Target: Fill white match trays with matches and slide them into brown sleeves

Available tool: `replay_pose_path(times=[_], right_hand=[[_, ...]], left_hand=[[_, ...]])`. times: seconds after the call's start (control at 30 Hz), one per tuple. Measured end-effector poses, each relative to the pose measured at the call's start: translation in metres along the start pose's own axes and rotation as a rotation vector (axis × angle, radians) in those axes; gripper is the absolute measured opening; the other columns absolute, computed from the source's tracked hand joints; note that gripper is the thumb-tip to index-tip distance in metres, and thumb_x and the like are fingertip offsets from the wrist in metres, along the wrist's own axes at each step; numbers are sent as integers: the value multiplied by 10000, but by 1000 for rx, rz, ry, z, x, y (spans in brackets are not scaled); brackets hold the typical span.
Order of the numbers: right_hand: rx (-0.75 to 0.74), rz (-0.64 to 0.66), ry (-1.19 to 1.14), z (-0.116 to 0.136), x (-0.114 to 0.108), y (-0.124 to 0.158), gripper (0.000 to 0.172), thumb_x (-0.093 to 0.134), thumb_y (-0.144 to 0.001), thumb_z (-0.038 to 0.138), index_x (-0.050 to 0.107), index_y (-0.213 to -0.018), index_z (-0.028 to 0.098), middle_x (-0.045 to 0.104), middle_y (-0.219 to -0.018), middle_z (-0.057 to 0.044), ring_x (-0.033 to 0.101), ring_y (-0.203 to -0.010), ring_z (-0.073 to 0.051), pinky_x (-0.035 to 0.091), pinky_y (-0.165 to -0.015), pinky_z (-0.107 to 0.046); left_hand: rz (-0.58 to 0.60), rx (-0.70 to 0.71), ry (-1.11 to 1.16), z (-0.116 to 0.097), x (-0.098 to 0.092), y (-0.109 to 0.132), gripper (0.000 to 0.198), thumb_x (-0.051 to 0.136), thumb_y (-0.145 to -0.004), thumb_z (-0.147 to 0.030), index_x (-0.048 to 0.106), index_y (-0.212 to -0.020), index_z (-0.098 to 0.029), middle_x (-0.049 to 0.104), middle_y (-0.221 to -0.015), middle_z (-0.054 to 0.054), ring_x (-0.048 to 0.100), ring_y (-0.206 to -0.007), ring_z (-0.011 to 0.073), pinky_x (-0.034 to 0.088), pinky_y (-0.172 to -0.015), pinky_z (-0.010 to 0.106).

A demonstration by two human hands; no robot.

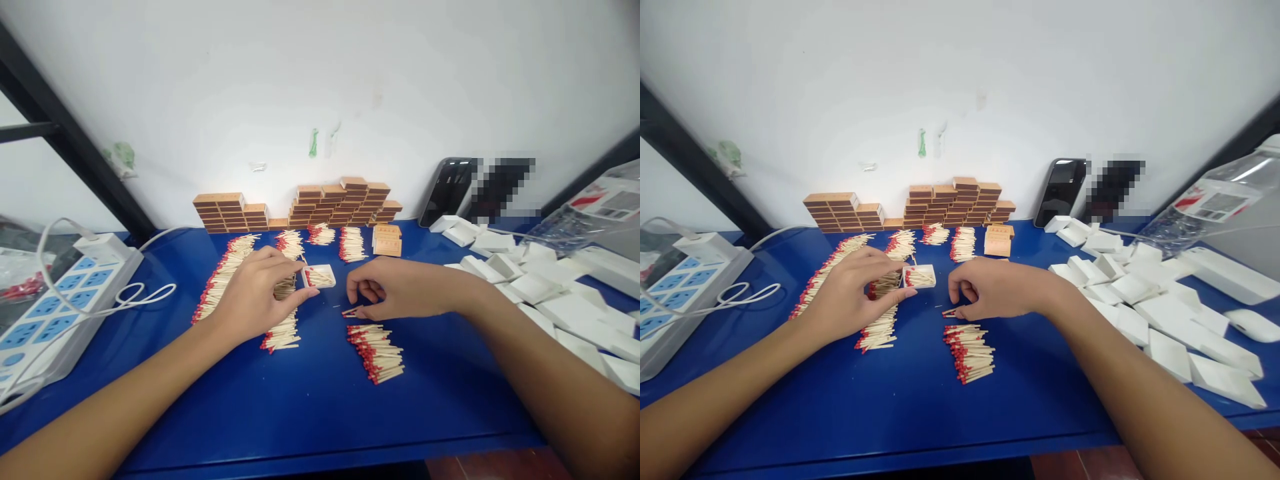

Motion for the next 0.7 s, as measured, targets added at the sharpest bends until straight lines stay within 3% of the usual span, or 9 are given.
replay_pose_path(times=[0.17, 0.4, 0.7], right_hand=[[55, 4, 41, -3, -4, 1, 129, 761, -820, 366, 720, -850, 247, 670, -739, -4, 585, -625, -167, 400, -520, -296], [18, 5, 19, -8, 3, -1, 117, 674, -883, 323, 711, -806, 244, 677, -751, -8, 553, -585, -148, 371, -504, -293], [96, 19, 65, -1, 7, -2, 54, 663, -842, 229, 679, -791, 239, 706, -767, -5, 568, -620, -163, 364, -542, -305]], left_hand=[[-5, 12, 5, -1, 0, 1, 348, 770, -926, -451, 758, -1129, -168, 777, -908, 73, 680, -917, 253, 554, -848, 438], [-4, 9, 6, 1, 2, 1, 342, 753, -935, -472, 767, -1112, -180, 776, -904, 82, 684, -917, 262, 558, -840, 439], [0, 15, 4, 2, 2, 1, 357, 762, -928, -469, 766, -1111, -162, 774, -894, 80, 679, -908, 262, 557, -821, 429]])
Point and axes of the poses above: each hand's wrist, its own y-axis away from the middle knuckle, its own x-axis out of the palm, z = x × y, the point moved 7 cm from there along -y, towards the middle knuckle
